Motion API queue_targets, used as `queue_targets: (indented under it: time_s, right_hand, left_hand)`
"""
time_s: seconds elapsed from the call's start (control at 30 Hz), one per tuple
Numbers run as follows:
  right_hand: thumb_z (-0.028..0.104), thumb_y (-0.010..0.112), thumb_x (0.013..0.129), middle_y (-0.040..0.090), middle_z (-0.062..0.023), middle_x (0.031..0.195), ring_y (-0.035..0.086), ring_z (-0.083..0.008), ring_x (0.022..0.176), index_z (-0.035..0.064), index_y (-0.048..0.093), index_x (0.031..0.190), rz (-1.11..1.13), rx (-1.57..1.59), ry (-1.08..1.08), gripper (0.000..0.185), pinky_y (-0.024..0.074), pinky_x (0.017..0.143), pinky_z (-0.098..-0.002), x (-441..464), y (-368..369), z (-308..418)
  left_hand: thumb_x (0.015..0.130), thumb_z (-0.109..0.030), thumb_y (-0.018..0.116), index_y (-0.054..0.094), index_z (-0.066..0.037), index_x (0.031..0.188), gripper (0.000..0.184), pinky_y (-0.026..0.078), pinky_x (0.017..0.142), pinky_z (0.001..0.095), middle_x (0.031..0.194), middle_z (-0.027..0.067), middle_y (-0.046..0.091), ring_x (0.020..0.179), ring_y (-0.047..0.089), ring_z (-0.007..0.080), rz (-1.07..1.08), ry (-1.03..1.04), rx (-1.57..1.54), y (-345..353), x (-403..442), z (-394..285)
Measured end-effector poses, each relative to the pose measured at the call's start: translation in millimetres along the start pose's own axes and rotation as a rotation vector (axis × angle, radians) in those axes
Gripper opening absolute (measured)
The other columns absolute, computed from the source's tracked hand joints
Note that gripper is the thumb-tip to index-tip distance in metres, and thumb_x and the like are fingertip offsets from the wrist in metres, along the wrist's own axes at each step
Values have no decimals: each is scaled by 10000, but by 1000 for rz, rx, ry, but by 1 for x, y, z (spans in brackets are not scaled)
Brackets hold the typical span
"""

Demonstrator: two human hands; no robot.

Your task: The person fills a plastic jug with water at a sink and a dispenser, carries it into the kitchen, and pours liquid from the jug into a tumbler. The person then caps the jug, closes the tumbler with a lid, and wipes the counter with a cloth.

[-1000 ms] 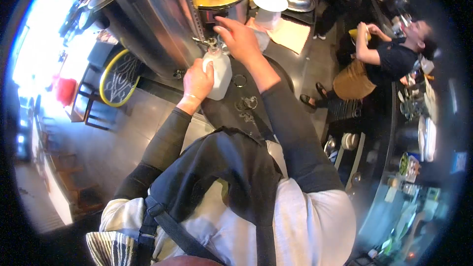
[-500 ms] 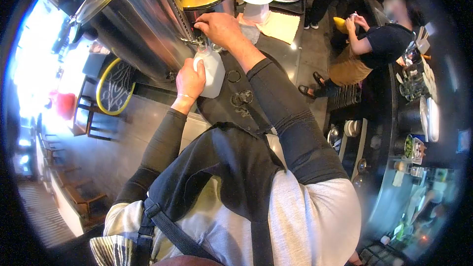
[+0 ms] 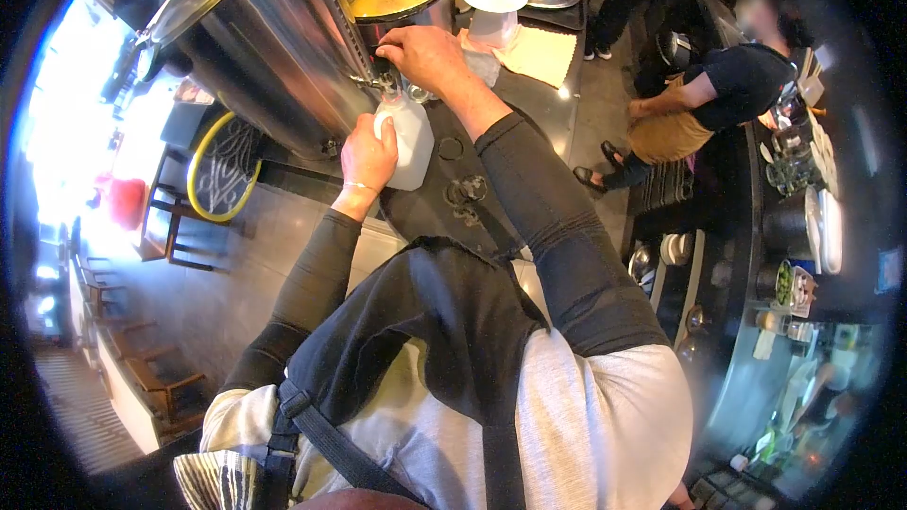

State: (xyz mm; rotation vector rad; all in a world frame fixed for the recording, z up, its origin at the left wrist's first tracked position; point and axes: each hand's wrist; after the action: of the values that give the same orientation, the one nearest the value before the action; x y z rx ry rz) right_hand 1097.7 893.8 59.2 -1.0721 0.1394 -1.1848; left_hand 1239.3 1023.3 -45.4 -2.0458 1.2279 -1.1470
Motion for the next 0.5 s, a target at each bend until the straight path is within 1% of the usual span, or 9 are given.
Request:
queue_targets:
  time_s: [0.27, 0.33, 0.5]
  right_hand:
    - [460, 687, 960, 782, -122, 1003, 731, -368, 981, 183, 806, 1108, -7, -11, -19, 335, 562, 858, -509, -1, -3, 2]
    - [452, 697, 958, 782, -116, 978, 732, -358, 947, 176, 803, 1121, -7, -23, -20, 337, 571, 840, -483, -1, -4, 3]
    - [446, 695, 960, 781, -117, 974, 732, -359, 946, 172, 804, 1112, -13, -13, -32, 331, 571, 836, -483, -1, -3, 2]
  left_hand:
    - [1007, -348, 619, 582, 3, 975, 355, 536, 734, 600, 831, 296, 693, 811, 685, 508, -8, 8, -1, 0, 0, 0]
    - [1004, -346, 622, 581, 2, 976, 351, 536, 733, 600, 830, 297, 692, 809, 684, 508, -9, 1, 21, 0, -1, 0]
    - [1004, -347, 622, 575, 2, 980, 353, 536, 732, 600, 828, 298, 693, 809, 684, 508, -9, 12, 21, 0, -1, 1]
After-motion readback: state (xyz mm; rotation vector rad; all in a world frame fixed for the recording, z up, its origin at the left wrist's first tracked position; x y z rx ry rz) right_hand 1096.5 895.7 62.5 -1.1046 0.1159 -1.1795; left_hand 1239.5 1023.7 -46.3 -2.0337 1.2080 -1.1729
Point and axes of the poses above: each hand's wrist, its own x-axis towards the middle knuckle, its own y-axis out of the palm, z = x × y
